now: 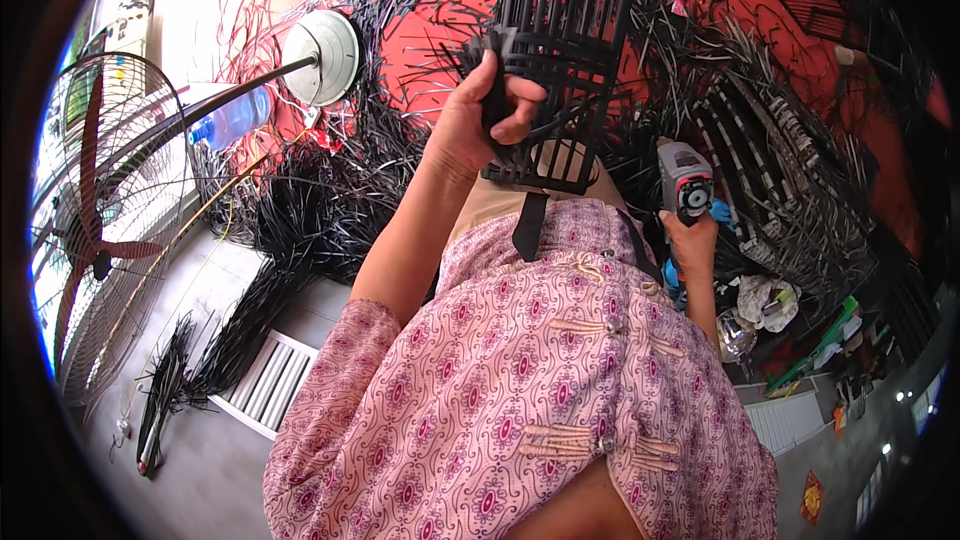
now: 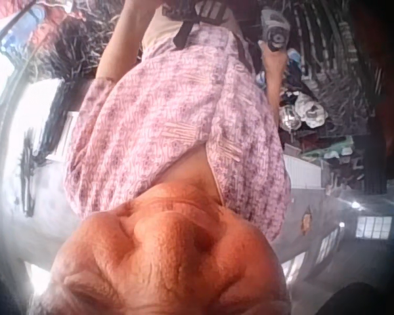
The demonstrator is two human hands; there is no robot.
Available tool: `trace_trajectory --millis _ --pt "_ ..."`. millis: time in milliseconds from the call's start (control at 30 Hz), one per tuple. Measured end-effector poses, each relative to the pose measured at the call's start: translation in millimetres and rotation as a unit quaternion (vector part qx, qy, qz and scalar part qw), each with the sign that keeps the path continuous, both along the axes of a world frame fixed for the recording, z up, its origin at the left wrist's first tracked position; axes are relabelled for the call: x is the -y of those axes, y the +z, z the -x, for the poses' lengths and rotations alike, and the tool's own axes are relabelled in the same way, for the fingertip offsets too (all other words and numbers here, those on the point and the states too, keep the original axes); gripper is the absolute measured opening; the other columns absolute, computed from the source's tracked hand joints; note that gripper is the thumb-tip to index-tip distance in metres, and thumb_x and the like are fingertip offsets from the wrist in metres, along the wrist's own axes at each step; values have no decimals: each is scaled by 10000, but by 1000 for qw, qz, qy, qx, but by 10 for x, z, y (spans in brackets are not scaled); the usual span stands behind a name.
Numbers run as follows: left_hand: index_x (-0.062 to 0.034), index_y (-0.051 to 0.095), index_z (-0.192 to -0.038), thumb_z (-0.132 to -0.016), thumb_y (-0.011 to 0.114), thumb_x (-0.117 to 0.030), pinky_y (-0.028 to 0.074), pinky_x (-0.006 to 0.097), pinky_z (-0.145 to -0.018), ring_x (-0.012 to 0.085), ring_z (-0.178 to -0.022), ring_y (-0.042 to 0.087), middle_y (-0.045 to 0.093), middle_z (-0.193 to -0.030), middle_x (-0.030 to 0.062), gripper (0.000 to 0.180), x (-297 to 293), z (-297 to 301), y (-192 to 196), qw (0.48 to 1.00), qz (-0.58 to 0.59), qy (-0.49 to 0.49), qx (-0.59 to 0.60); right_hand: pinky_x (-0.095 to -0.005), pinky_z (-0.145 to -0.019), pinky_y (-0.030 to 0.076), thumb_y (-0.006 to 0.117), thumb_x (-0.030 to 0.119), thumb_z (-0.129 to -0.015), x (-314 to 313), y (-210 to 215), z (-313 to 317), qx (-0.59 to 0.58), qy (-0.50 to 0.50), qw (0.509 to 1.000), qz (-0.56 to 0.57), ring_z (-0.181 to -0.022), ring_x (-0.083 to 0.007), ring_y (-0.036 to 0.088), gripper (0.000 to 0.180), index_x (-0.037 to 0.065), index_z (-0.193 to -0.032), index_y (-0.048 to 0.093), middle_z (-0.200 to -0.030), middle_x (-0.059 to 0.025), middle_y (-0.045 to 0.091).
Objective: The person uses a staple gun to attach black plastic strips to a rectangular basket frame. They repeatedly position strips and fire staples to secure them, then reload the staple gun with a strip of staples from a nearby container.
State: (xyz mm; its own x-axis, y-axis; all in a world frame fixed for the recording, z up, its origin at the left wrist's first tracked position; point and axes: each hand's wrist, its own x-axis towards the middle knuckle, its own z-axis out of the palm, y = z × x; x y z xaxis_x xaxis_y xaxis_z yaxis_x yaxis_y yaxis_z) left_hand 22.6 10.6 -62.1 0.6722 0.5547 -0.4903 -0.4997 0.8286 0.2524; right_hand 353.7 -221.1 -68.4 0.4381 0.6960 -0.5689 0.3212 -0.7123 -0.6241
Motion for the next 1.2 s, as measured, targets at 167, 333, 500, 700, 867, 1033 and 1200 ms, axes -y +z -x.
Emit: trace_trajectory --millis 167,333,500,700,867,1033,1200 --pt "27 725 -918 -1043 317 -618 282 252 -437 120 -431 379 593 -636 73 773 85 -181 -96 998 35 -41 12 -348 -773 531 817 139 -759 42 -13 53 13 -15 998 54 -862 -207 692 374 -45 -1048 668 -951 -147 738" --pt "-18 686 -1013 -1059 381 -535 276 253 -423 107 -411 367 545 -614 37 602 80 -366 -45 996 76 -42 8 -357 -804 528 810 128 -763 91 14 81 -8 -25 999 36 -891 -238 694 407 -26 -1110 663 -991 -143 737" --pt "-46 635 -964 -1053 501 -391 310 243 -428 110 -426 392 569 -679 32 381 134 -390 -311 991 130 4 -15 -353 -816 526 803 126 -768 163 -70 63 -12 -23 1000 16 -909 -233 689 403 -22 -1116 665 -999 -141 729" --pt "-40 653 -1013 -1046 522 -373 350 233 -444 93 -570 466 570 -756 9 359 112 -460 -238 982 169 1 -82 -354 -818 526 803 145 -762 85 -9 100 -3 -17 999 41 -903 -229 684 418 -18 -1121 664 -994 -136 724" --pt "-46 650 -1004 -1008 614 -272 334 221 -451 71 -587 468 537 -733 -15 229 79 -497 -278 977 180 -34 -111 -357 -815 528 801 139 -764 88 -26 109 -6 -23 999 42 -900 -231 685 404 -20 -1110 664 -992 -137 724" --pt "-66 637 -975 -937 719 -153 320 212 -448 57 -532 452 570 -720 -19 125 87 -525 -329 967 135 -54 -211 -363 -802 532 802 132 -765 80 -50 106 -23 -33 999 35 -887 -251 696 393 -26 -1097 664 -971 -150 725" --pt "-60 662 -959 -918 749 -162 320 207 -444 53 -526 465 608 -724 -2 140 54 -573 -280 961 76 -100 -246 -369 -784 535 802 136 -759 66 -91 86 -8 -28 998 51 -864 -251 704 394 -20 -1095 666 -946 -153 731"
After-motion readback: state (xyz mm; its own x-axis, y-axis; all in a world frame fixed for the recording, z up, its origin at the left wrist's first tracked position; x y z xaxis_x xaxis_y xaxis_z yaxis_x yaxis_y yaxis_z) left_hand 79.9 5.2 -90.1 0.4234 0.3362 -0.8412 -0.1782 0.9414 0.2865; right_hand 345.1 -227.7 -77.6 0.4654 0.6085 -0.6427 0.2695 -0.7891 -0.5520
